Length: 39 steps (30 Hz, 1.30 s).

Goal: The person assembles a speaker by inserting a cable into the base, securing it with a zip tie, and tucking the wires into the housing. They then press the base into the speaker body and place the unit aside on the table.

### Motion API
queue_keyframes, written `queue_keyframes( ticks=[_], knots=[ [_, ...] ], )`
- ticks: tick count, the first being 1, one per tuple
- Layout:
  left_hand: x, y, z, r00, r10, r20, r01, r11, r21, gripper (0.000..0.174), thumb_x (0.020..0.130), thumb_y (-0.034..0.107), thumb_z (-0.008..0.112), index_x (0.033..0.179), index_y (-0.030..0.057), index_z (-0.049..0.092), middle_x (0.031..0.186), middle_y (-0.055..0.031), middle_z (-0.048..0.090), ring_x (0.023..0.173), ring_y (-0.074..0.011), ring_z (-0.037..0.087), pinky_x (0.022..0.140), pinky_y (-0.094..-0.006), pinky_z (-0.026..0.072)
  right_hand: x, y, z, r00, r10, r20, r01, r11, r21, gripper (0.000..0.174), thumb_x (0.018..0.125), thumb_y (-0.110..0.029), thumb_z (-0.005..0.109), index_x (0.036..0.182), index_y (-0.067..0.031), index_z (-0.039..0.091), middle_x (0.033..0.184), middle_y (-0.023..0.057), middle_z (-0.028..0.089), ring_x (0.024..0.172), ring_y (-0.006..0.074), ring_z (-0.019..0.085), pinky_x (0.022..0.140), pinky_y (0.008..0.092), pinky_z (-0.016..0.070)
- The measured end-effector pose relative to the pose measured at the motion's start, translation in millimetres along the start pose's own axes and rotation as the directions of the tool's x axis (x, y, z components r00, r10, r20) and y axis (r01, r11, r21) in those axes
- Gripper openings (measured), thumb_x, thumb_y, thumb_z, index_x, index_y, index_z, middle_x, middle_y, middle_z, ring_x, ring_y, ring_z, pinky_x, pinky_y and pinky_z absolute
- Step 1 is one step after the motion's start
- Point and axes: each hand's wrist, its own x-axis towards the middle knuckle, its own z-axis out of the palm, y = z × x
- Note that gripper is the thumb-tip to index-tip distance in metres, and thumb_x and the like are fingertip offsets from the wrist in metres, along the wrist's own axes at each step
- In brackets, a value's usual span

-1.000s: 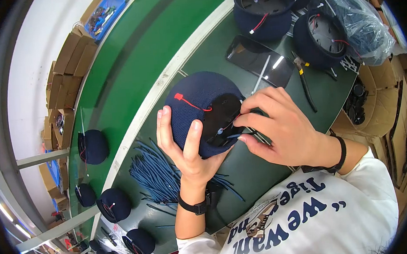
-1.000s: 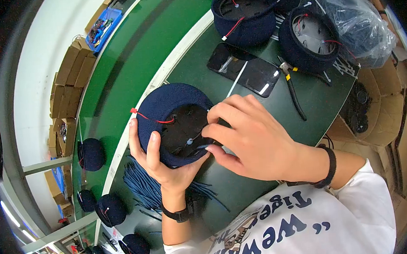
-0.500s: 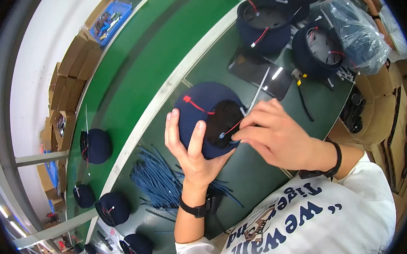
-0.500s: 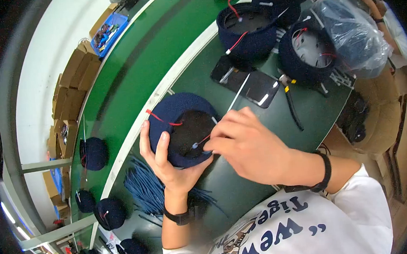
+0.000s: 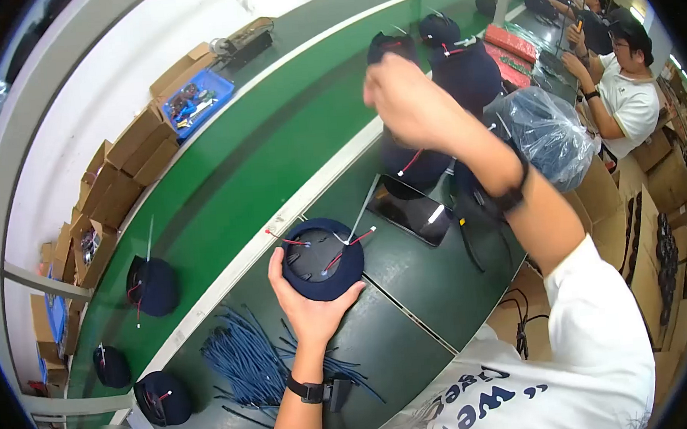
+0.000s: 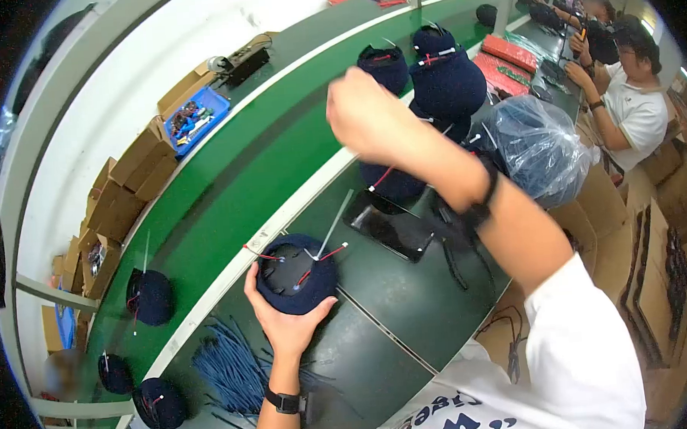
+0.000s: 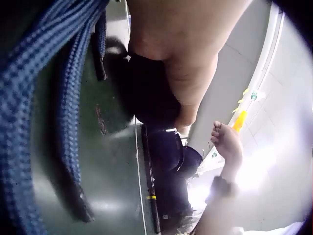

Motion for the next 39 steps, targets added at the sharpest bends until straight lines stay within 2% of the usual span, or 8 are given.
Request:
queue_keyframes(
  ticks=[3,8,12,16,19,25,32,39],
  knots=[
    [1.4,-7.8,0.1,0.996,0.086,-0.014,-0.085,0.995,0.046,0.138,0.046,0.035,0.11,0.157,-0.0005,0.035,0.148,-0.02,0.051,0.137,-0.0345,0.054,0.12,-0.0446,0.0427,109.1,45.7,34.4,0.899,0.416,0.138,-0.371,0.89,-0.266,0.043,0.088,-0.025,0.061,0.115,0.0048,0.077,0.122,0.0325,0.072,0.112,0.0456,0.073,0.099,0.0506,0.0593],
    [24.1,6.8,-68.5,0.994,0.1,0.045,-0.105,0.983,0.152,0.126,0.061,0.045,0.102,0.159,0.0017,0.036,0.159,-0.026,0.043,0.15,-0.0418,0.042,0.125,-0.05,0.0342,141.1,253.7,134.6,0.966,0.201,0.163,-0.054,0.771,-0.634,0.031,0.094,-0.022,0.061,0.11,-0.0007,0.076,0.112,0.0256,0.077,0.103,0.0436,0.076,0.091,0.054,0.0614],
    [69.2,-39.7,-157.6,0.982,0.09,-0.167,-0.008,0.899,0.439,0.088,0.075,0.036,0.095,0.144,0.0035,0.051,0.153,-0.0289,0.045,0.146,-0.0457,0.042,0.119,-0.0541,0.0383,140.2,222.8,116.8,0.919,0.393,0.026,-0.336,0.816,-0.471,0.024,0.099,-0.008,0.059,0.116,0.0011,0.073,0.121,0.0292,0.074,0.113,0.0474,0.072,0.096,0.0538,0.0604],
    [105.6,-90.4,-196.7,0.827,-0.098,-0.554,0.492,0.603,0.628,0.118,0.062,0.05,0.101,0.156,0.0106,0.039,0.165,-0.0306,0.031,0.151,-0.0497,0.035,0.115,-0.0661,0.0398,144.8,204.8,122.2,0.994,0.105,-0.01,-0.101,0.921,-0.376,0.028,0.095,-0.019,0.072,0.112,0.0035,0.071,0.116,0.0291,0.074,0.11,0.0493,0.071,0.096,0.0557,0.0582],
    [130.8,-157.5,-238.6,0.876,-0.179,-0.449,0.418,0.746,0.519,0.13,0.053,0.054,0.103,0.159,0.0122,0.04,0.144,-0.0263,0.057,0.132,-0.0417,0.06,0.111,-0.0495,0.0512,135.9,119.8,75.7,0.991,-0.019,0.132,0.064,0.938,-0.34,0.034,0.091,-0.029,0.08,0.097,0.0036,0.073,0.098,0.0291,0.074,0.098,0.0482,0.071,0.089,0.0528,0.0585],
    [125.6,-109.6,-205.2,0.913,-0.139,-0.383,0.316,0.835,0.45,0.125,0.052,0.043,0.104,0.154,0.0007,0.046,0.138,-0.0262,0.063,0.126,-0.0369,0.064,0.11,-0.0461,0.0517,65.0,25.3,55.8,0.907,-0.341,0.246,0.292,0.932,0.216,0.016,0.086,-0.014,0.08,0.093,-0.0028,0.07,0.089,0.0212,0.075,0.089,0.0417,0.073,0.081,0.0488,0.0582],
    [101.4,-41.4,-102.0,1.0,-0.013,0.027,0.004,0.956,0.292,0.126,0.054,0.042,0.105,0.157,0.0032,0.044,0.144,-0.0238,0.062,0.134,-0.036,0.061,0.116,-0.0458,0.0477,3.5,-5.2,27.3,0.762,-0.167,0.626,0.257,0.965,-0.055,0.019,0.083,-0.019,0.086,0.092,-0.0067,0.074,0.091,0.0136,0.076,0.094,0.0359,0.075,0.083,0.048,0.0586],
    [75.1,-12.8,-81.3,0.988,-0.116,0.097,0.071,0.923,0.379,0.134,0.054,0.041,0.106,0.163,0.0078,0.035,0.151,-0.0229,0.052,0.14,-0.039,0.053,0.119,-0.0477,0.0454,-63.8,-33.7,-31.2,0.948,-0.179,0.263,0.112,0.961,0.251,0.026,0.089,-0.028,0.084,0.1,-0.0061,0.076,0.085,0.0131,0.073,0.081,0.032,0.071,0.075,0.0422,0.055]
  ],
)
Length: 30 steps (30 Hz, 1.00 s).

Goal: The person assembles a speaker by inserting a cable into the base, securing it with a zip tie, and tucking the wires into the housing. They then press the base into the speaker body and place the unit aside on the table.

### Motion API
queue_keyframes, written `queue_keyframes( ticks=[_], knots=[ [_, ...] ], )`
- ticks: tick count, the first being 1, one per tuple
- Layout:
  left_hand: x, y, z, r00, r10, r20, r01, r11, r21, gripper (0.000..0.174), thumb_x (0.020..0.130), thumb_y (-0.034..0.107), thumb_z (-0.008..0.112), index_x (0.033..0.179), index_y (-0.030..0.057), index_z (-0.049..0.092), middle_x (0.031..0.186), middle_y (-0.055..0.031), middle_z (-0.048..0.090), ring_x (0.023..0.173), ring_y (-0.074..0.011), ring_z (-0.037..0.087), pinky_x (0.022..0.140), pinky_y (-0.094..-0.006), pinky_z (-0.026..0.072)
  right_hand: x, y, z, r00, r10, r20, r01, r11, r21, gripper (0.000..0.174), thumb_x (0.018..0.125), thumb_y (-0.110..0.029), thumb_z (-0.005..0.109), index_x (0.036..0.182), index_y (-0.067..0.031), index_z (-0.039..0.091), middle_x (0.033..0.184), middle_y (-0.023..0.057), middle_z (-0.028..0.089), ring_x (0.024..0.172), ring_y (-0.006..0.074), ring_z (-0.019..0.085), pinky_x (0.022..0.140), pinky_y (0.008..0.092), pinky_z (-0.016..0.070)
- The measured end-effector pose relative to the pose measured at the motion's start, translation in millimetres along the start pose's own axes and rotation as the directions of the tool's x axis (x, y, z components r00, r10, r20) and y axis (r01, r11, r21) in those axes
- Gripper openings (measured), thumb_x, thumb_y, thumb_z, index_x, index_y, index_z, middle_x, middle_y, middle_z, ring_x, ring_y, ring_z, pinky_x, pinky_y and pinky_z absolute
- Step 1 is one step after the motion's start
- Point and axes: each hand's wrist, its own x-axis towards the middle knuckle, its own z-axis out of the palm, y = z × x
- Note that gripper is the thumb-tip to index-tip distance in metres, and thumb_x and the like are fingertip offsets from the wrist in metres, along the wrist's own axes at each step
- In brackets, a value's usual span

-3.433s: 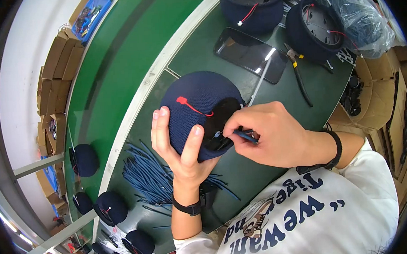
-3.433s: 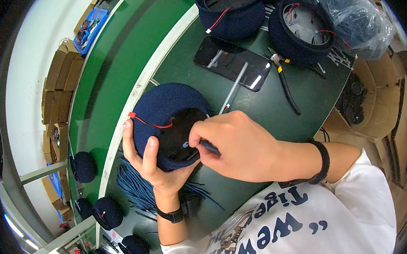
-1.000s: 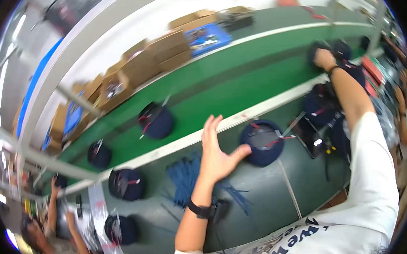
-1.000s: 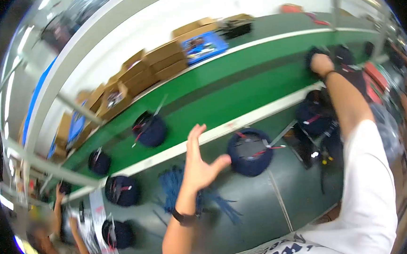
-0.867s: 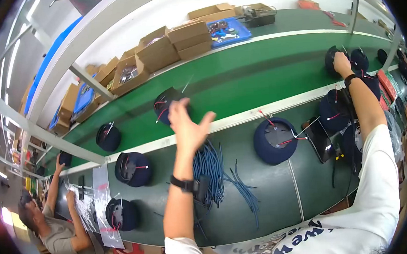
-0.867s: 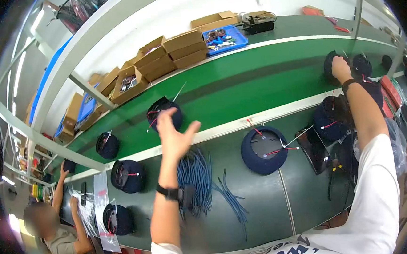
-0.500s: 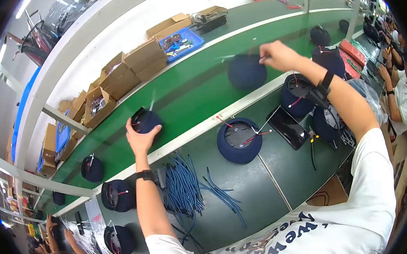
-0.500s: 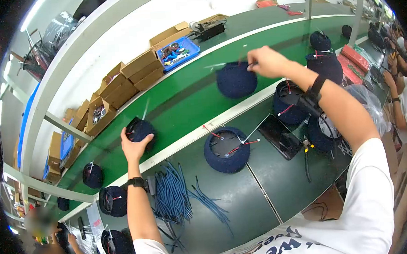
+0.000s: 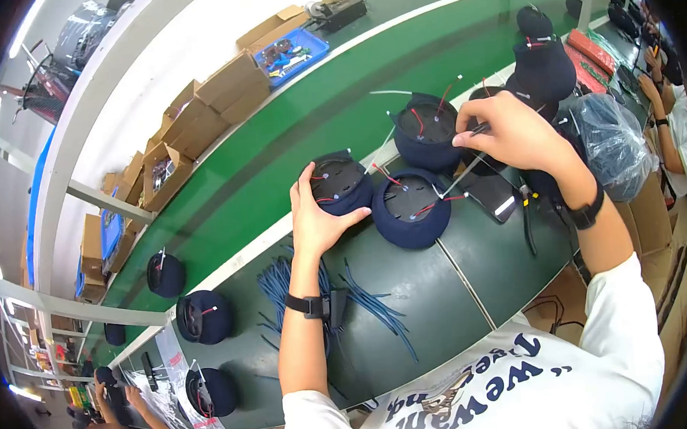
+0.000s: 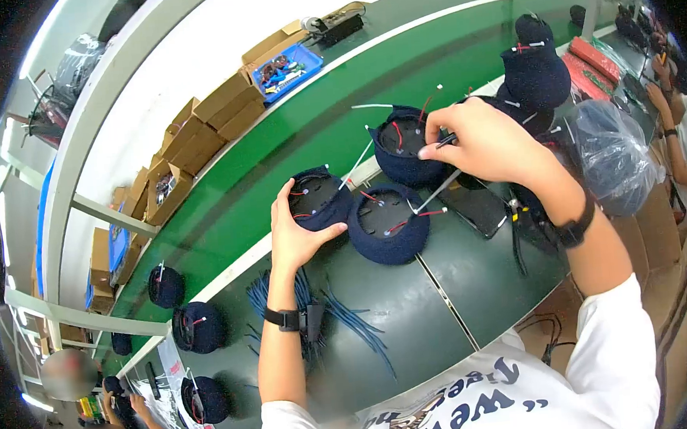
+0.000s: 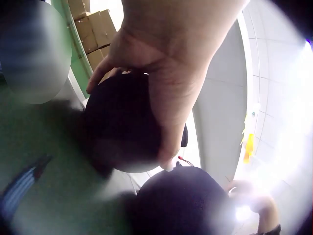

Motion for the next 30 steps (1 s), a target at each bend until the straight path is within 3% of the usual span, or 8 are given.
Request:
queue_keyframes(
  ticks=[3,6,8,10,15,21,25,30],
  knots=[
    [-11.8,-0.1,-6.9,0.986,0.109,0.123,-0.103,0.993,-0.058,0.141,0.049,0.043,0.107,0.165,0.0124,0.032,0.155,-0.0238,0.044,0.142,-0.0422,0.051,0.119,-0.0506,0.0456,-37.1,-23.2,-7.5,0.991,0.075,0.107,-0.104,0.951,0.292,0.031,0.102,-0.03,0.072,0.107,-0.0002,0.072,0.079,0.0073,0.064,0.071,0.0176,0.057,0.071,0.034,0.0491],
    [-38.2,45.8,-30.9,0.96,0.271,-0.065,-0.23,0.902,0.364,0.141,0.048,0.04,0.107,0.164,0.0077,0.034,0.153,-0.0248,0.05,0.14,-0.0423,0.052,0.118,-0.0511,0.0455,-66.2,-20.0,18.0,0.986,0.06,0.155,-0.153,0.695,0.703,0.025,0.107,-0.016,0.054,0.113,0.0026,0.069,0.095,0.0133,0.069,0.087,0.0195,0.061,0.083,0.0339,0.0498],
    [-52.8,69.9,-28.4,0.897,0.392,-0.205,-0.368,0.918,0.146,0.106,0.055,0.036,0.105,0.144,0.0053,0.058,0.139,-0.0188,0.06,0.129,-0.0374,0.059,0.105,-0.0502,0.052,-82.8,-15.5,40.0,0.998,0.037,0.045,-0.057,0.776,0.628,0.029,0.107,-0.014,0.049,0.117,0.0026,0.071,0.098,0.0065,0.063,0.081,0.0125,0.053,0.076,0.0311,0.0445],
    [-67.7,82.8,-6.3,0.907,0.422,0.002,-0.422,0.906,-0.031,0.084,0.062,0.034,0.103,0.131,0.0041,0.066,0.136,-0.0166,0.061,0.125,-0.0359,0.061,0.101,-0.0481,0.0535,-94.4,-11.7,53.1,0.999,-0.017,-0.038,0.036,0.801,0.597,0.029,0.107,-0.007,0.048,0.122,0.0013,0.071,0.099,0.0042,0.06,0.079,0.0108,0.052,0.073,0.029,0.0449],
    [-78.5,110.9,42.2,0.826,0.563,0.036,-0.562,0.827,-0.029,0.07,0.068,0.037,0.1,0.122,0.0031,0.07,0.117,-0.0165,0.069,0.107,-0.035,0.069,0.087,-0.0423,0.0564,-109.6,-18.9,62.4,0.978,0.15,0.148,-0.197,0.4,0.895,0.033,0.111,-0.014,0.055,0.138,-0.003,0.07,0.106,0.0062,0.068,0.09,0.0145,0.063,0.083,0.0285,0.0494],
    [-104.7,142.8,71.5,0.874,0.485,0.028,-0.427,0.793,-0.434,0.035,0.097,0.015,0.075,0.123,-0.0051,0.066,0.113,-0.0184,0.073,0.097,-0.0383,0.072,0.084,-0.0413,0.0577,-101.0,-32.2,89.2,0.991,0.043,0.129,-0.106,-0.35,0.931,0.059,0.114,-0.027,0.056,0.165,-0.0038,0.037,0.133,0.0141,0.07,0.101,0.0161,0.071,0.082,0.0288,0.0566],
    [-125.1,135.0,63.7,0.902,0.32,0.291,-0.054,0.751,-0.658,0.014,0.107,0.01,0.061,0.11,-0.0015,0.068,0.076,-0.0102,0.067,0.07,-0.0283,0.066,0.069,-0.0394,0.053,-99.6,-35.2,80.6,0.991,0.13,0.015,0.022,-0.281,0.959,0.025,0.114,-0.029,0.054,0.123,-0.008,0.044,0.133,0.0281,0.069,0.084,0.0249,0.078,0.057,0.0296,0.0579],
    [-135.4,110.9,25.5,0.878,0.263,0.4,0.05,0.782,-0.622,0.027,0.114,0.017,0.049,0.12,0.0002,0.069,0.066,-0.0047,0.057,0.059,-0.0164,0.058,0.059,-0.0311,0.0471,-104.3,-0.9,92.3,0.983,0.099,-0.156,0.179,-0.297,0.938,0.028,0.109,-0.023,0.065,0.124,-0.0021,0.054,0.127,0.0252,0.071,0.078,0.0165,0.073,0.051,0.0241,0.0511]
  ],
)
